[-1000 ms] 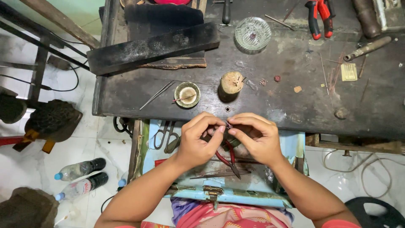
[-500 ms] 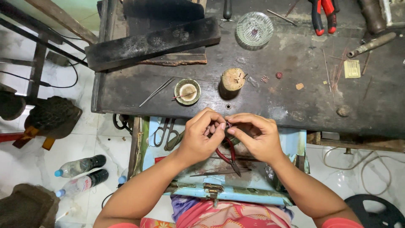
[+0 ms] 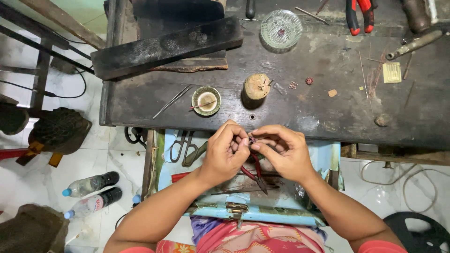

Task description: Soldering and assembling small jewelry components using a torch and tweezers at a workbench

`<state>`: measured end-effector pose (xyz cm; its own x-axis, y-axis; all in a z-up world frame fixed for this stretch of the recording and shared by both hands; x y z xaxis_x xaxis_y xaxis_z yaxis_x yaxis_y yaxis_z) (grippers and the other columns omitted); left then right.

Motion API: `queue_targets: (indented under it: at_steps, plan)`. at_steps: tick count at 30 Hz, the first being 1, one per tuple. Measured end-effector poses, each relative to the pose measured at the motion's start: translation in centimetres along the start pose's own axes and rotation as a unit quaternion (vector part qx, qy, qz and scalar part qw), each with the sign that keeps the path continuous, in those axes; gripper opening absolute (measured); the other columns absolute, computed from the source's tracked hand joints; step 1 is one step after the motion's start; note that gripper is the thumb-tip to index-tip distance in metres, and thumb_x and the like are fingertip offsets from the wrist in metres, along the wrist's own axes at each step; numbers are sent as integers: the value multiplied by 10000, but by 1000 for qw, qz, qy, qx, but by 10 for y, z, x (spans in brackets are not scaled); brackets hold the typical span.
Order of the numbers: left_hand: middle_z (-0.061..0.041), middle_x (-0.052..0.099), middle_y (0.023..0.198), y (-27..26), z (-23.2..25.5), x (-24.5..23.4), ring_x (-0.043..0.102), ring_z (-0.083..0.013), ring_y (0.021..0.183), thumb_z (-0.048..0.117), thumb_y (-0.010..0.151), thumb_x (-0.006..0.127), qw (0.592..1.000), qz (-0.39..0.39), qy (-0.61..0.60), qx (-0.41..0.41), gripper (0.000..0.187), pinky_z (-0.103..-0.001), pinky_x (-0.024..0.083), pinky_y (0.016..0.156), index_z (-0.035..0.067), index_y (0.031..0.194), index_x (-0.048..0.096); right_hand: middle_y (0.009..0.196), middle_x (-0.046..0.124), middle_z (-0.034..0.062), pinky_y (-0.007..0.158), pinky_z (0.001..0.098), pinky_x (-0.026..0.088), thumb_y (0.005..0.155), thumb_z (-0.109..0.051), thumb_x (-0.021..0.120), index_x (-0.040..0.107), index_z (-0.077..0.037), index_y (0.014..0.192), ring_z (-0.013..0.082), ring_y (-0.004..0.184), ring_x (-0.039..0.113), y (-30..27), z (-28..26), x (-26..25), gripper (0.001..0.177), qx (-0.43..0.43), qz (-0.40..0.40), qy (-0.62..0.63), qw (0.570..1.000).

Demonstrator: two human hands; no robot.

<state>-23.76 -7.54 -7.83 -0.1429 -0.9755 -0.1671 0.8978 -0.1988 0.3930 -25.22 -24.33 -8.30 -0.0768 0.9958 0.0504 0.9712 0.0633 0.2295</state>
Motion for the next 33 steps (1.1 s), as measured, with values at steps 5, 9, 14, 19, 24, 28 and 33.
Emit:
queue_targets:
  at_steps: [5,9,14,19,24,28,33]
  plan:
    - [-96,560,753,-1,-6,-4,539,-181,547,62,938,619,1000,22,-3,-18,38,-272,454,438,39,908,620,979,736,177,813,346,659,850,99,757,722,97,1060,192,877,743,1,1,-7,212,33,26,0,999]
    - [-114,532,743,-2,-15,-5,513,-130,579,19,934,599,995,28,-73,-66,23,-265,467,464,9,914,606,955,762,164,774,405,624,853,-2,815,770,12,1016,286,889,770,16,-29,-6,170,-97,23,-147,984]
    - [-35,467,710,-10,-27,3,470,-62,588,-8,947,564,974,14,-168,-152,45,-237,462,455,-8,918,598,981,794,88,805,373,605,850,-102,830,809,-116,965,272,891,783,14,-37,3,117,-120,25,-230,965]
    - [-61,482,688,-12,-31,6,465,-69,597,-14,926,597,970,7,-175,-168,36,-251,458,467,-20,900,622,987,786,105,801,395,603,864,-95,817,810,-113,965,304,890,777,12,-35,3,103,-136,29,-226,964]
    - [-48,491,661,-13,-28,7,465,-61,602,-8,922,604,966,-5,-179,-184,41,-242,442,469,-12,895,634,995,781,120,786,409,601,873,-76,800,810,-118,941,326,878,775,10,-35,5,80,-147,24,-217,965]
    - [-38,516,657,-11,-22,4,478,-61,614,25,911,633,959,-13,-194,-205,39,-231,448,497,1,914,663,1003,780,120,776,414,602,880,-83,790,813,-125,936,327,877,773,9,-33,4,74,-145,18,-214,966]
    - [-29,521,652,-9,-21,3,482,-55,630,24,906,653,956,-17,-193,-220,34,-213,458,527,8,902,683,1005,776,124,768,407,602,881,-78,784,811,-122,934,323,865,771,9,-31,5,74,-150,12,-214,965]
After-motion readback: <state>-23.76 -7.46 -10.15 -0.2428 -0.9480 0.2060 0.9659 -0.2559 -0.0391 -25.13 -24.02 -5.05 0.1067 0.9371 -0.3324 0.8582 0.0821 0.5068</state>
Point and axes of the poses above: each hand's wrist, its own y-axis towards the middle knuckle, its own x-axis out of the palm, z = x × y, the point moved 4 cm from there along y, towards the middle knuckle
